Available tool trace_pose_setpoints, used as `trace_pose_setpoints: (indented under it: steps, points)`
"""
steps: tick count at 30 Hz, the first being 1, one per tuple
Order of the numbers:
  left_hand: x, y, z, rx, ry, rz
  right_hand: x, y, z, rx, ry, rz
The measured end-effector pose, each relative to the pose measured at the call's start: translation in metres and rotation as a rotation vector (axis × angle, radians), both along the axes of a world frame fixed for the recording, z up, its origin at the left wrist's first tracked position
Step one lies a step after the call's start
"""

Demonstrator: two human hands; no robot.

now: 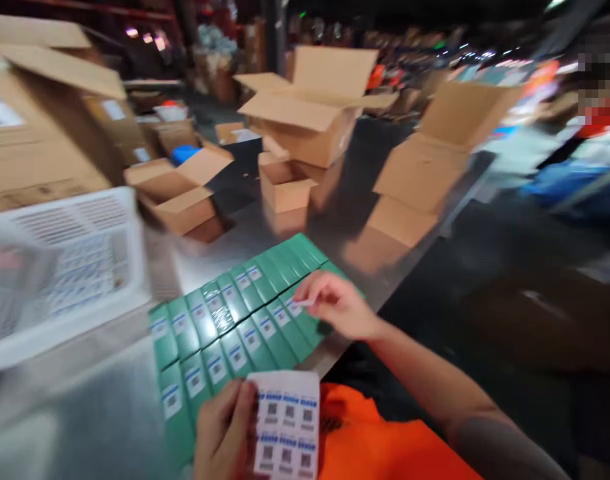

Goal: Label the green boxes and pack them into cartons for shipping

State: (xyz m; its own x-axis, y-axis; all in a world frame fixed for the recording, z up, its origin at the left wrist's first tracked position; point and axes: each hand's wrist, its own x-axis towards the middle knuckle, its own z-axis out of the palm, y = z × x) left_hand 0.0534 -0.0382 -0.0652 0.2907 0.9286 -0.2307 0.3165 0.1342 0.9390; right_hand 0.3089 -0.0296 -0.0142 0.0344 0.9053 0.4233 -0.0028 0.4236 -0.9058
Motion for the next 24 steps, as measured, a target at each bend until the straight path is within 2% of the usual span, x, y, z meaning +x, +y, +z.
trace_pose_setpoints:
  steps: [3, 7, 9, 13, 17, 24]
  points:
    - [0.003, 0.004, -0.003, 0.086, -0.044, -0.072, 0.022, 0.036, 0.010, -0.268, -0.078, -0.084]
    - [0.004, 0.012, -0.007, 0.329, 0.015, -0.131, 0.032, 0.097, 0.003, -0.531, -0.224, 0.076]
    - [0.003, 0.011, -0.008, 0.405, 0.032, -0.175, 0.031, 0.122, -0.001, -0.655, -0.294, 0.100]
    - [0.001, 0.008, -0.011, 0.455, 0.025, -0.226, 0.031, 0.159, -0.004, -0.777, -0.381, 0.028]
    - [-0.001, 0.009, -0.013, 0.473, 0.001, -0.230, 0.031, 0.177, -0.005, -0.872, -0.422, 0.027]
    - [-0.002, 0.010, -0.010, 0.415, -0.037, -0.190, 0.021, 0.179, -0.014, -0.895, -0.484, -0.040]
